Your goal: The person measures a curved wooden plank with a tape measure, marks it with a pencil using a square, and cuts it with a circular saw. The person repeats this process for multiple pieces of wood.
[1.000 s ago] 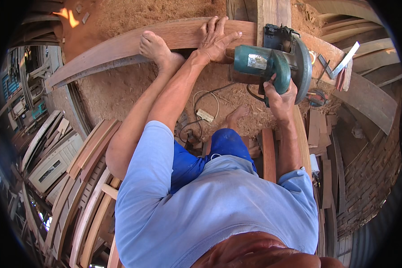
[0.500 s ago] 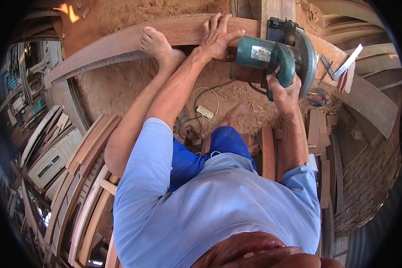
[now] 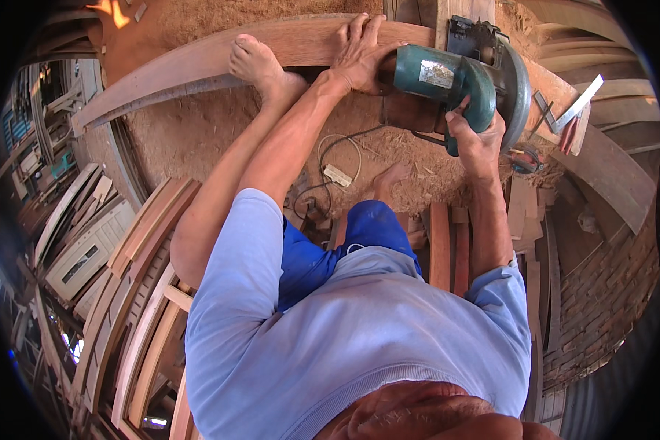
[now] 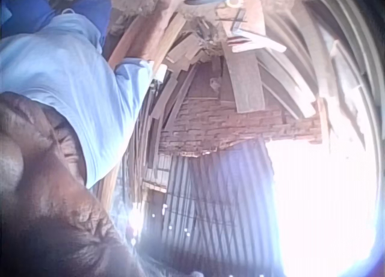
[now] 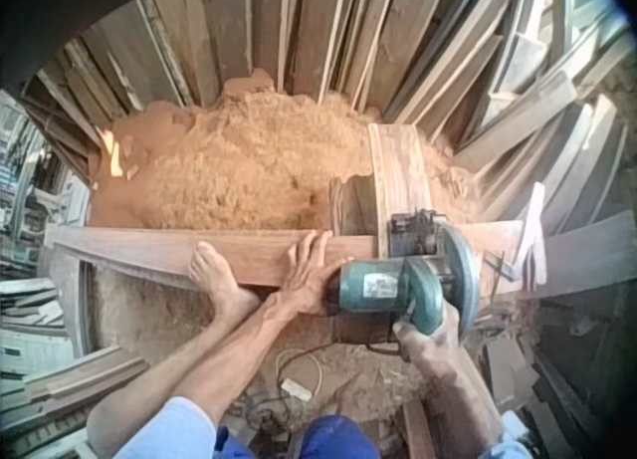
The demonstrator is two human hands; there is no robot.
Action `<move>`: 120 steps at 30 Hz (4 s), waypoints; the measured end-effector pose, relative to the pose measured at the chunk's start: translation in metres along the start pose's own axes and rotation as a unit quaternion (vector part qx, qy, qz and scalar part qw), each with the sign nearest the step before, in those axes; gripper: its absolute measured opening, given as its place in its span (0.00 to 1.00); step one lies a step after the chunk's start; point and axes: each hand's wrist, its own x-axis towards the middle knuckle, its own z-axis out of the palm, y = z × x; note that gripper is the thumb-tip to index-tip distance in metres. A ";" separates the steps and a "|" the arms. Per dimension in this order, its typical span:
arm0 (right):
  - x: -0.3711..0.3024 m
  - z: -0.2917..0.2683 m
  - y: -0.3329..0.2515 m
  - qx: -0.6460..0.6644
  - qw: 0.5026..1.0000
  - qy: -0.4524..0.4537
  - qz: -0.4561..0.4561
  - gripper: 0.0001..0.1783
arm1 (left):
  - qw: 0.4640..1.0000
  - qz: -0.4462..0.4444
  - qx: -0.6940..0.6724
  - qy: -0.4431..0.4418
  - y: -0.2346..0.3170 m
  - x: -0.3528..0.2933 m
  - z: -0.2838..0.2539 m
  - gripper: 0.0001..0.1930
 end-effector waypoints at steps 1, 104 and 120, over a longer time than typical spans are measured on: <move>0.001 0.000 0.000 0.004 1.000 0.000 0.005 0.12 | 1.000 0.003 -0.001 0.001 0.000 0.001 0.000 0.56; -0.110 -0.186 0.338 -0.463 0.839 0.046 0.282 0.19 | 0.989 0.057 0.139 -0.017 0.014 0.012 0.004 0.75; -0.023 -0.162 0.606 -0.718 0.663 0.037 0.209 0.13 | 0.984 0.135 0.111 0.018 0.002 0.016 0.021 0.69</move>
